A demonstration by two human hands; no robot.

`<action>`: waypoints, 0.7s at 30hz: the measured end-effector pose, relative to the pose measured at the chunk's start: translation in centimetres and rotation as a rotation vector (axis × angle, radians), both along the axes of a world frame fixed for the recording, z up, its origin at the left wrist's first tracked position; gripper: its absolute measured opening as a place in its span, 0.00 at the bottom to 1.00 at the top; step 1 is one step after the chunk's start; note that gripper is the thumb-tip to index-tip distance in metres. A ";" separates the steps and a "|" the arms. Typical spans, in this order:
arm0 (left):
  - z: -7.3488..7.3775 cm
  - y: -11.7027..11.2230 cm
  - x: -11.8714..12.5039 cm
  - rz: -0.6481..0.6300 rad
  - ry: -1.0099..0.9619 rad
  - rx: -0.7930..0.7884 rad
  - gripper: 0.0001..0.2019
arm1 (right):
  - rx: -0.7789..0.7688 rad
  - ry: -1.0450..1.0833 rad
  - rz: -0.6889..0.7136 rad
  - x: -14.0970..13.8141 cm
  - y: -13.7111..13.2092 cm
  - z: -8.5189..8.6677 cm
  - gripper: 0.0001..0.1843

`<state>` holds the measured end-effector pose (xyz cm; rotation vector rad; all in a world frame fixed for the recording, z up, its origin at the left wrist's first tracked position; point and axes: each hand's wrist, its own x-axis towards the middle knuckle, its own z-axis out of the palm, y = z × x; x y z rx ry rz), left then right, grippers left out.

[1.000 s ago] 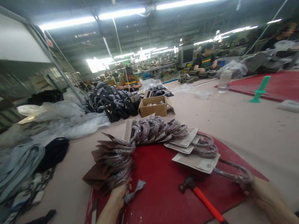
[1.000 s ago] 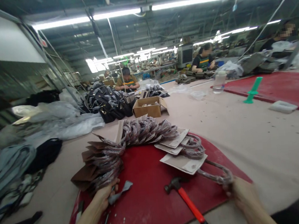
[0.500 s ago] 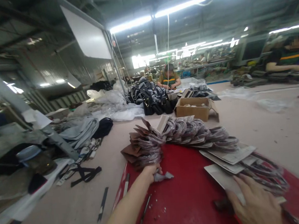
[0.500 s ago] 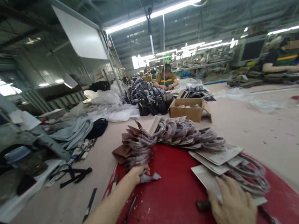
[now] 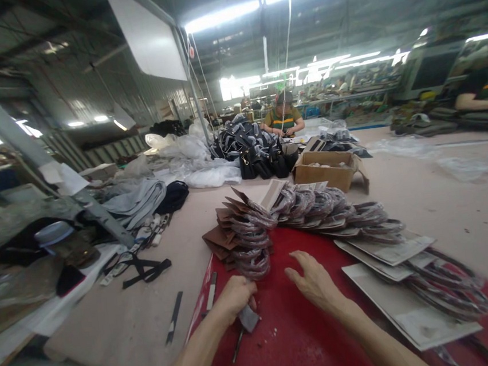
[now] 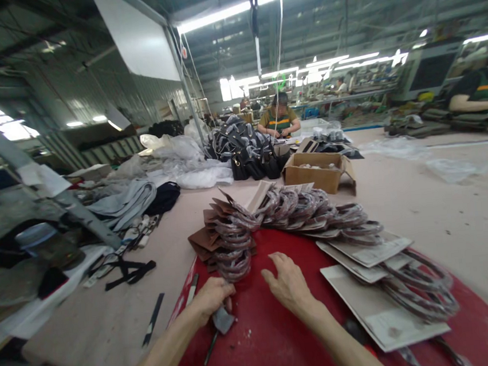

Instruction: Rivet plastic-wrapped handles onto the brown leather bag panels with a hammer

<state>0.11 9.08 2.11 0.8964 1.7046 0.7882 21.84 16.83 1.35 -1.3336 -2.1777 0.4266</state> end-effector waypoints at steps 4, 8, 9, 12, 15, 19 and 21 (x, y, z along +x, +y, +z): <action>0.6 -1.4 -0.5 -0.100 0.231 0.042 0.12 | 0.044 0.034 0.053 -2.7 2.2 1.9 0.24; -0.5 -2.1 -0.4 -0.169 0.565 0.095 0.08 | 0.075 0.000 0.129 -4.5 7.3 5.6 0.35; -0.8 -2.2 -0.3 -0.179 0.571 0.092 0.08 | 0.062 -0.026 0.138 -4.8 8.6 6.4 0.36; -1.6 -2.3 0.2 -0.167 0.579 0.095 0.08 | -0.009 -0.104 0.140 -5.8 11.7 7.2 0.29; -2.0 -2.1 0.4 -0.123 0.607 0.079 0.08 | -0.082 -0.135 0.102 -6.0 12.5 6.4 0.16; -2.2 -1.8 -0.2 -0.101 0.609 0.076 0.10 | -0.146 -0.039 0.034 -4.1 11.1 4.9 0.15; -2.3 -1.8 -0.3 -0.103 0.596 0.073 0.10 | -0.179 0.064 0.018 -2.1 10.2 4.6 0.18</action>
